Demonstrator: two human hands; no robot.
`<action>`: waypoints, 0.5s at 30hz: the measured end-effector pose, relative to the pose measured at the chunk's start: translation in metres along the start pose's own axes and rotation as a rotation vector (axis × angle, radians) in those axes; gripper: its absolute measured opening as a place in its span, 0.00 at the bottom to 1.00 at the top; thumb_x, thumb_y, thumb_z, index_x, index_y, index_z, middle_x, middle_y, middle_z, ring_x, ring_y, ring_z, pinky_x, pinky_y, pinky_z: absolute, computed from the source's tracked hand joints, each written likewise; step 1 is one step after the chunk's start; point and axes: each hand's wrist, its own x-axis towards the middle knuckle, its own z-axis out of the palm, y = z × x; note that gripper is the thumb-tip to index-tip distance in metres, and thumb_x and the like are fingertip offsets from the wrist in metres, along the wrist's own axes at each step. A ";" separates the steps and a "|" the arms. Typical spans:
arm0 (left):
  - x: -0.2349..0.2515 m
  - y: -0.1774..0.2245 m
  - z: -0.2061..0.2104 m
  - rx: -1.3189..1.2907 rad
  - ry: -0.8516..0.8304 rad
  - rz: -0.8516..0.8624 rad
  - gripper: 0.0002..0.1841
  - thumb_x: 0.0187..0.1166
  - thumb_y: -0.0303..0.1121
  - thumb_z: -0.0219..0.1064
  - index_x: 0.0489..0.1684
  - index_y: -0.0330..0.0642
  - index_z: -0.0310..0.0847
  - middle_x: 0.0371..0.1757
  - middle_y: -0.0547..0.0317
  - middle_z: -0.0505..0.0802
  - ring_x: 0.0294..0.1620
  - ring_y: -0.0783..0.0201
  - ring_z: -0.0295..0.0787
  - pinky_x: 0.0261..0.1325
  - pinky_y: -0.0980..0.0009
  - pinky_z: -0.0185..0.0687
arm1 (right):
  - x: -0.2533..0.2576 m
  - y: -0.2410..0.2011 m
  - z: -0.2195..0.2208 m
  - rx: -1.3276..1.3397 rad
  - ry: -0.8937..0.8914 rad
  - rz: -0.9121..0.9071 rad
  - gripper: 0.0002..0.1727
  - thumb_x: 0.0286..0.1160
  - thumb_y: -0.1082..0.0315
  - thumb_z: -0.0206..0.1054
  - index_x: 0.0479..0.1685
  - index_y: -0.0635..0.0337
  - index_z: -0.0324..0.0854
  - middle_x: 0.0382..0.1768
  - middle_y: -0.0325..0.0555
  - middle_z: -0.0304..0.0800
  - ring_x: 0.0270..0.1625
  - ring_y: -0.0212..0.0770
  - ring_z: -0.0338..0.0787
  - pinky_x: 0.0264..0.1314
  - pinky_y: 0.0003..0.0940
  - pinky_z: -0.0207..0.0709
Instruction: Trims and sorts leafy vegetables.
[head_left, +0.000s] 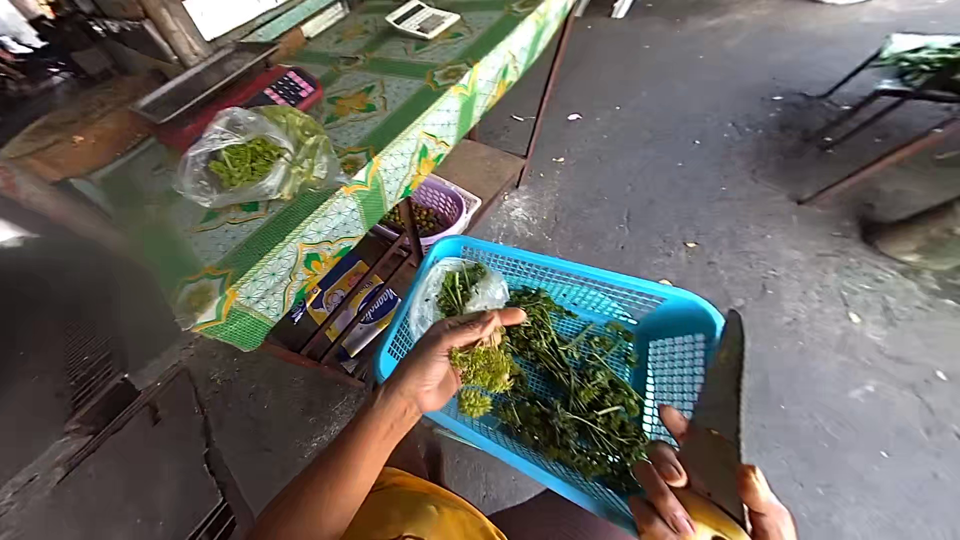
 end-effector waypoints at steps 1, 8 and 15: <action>0.000 0.001 0.002 0.039 0.050 0.015 0.16 0.91 0.31 0.50 0.59 0.41 0.86 0.37 0.63 0.89 0.37 0.69 0.87 0.46 0.68 0.88 | 0.000 0.000 -0.001 0.019 -0.008 0.000 0.28 0.82 0.50 0.65 0.76 0.53 0.80 0.44 0.46 0.93 0.30 0.35 0.92 0.25 0.28 0.85; 0.002 -0.009 0.000 0.397 0.144 0.336 0.14 0.90 0.30 0.55 0.56 0.39 0.89 0.40 0.60 0.89 0.30 0.71 0.83 0.36 0.74 0.86 | -0.002 0.006 0.001 0.060 0.067 -0.044 0.29 0.79 0.51 0.68 0.75 0.58 0.79 0.39 0.48 0.91 0.25 0.35 0.89 0.20 0.26 0.82; -0.010 0.003 0.004 0.266 0.196 0.337 0.08 0.81 0.19 0.63 0.51 0.33 0.87 0.38 0.49 0.94 0.35 0.62 0.94 0.40 0.67 0.95 | 0.002 0.007 0.005 0.057 0.073 -0.067 0.29 0.80 0.51 0.67 0.75 0.58 0.79 0.38 0.48 0.91 0.25 0.35 0.90 0.20 0.26 0.83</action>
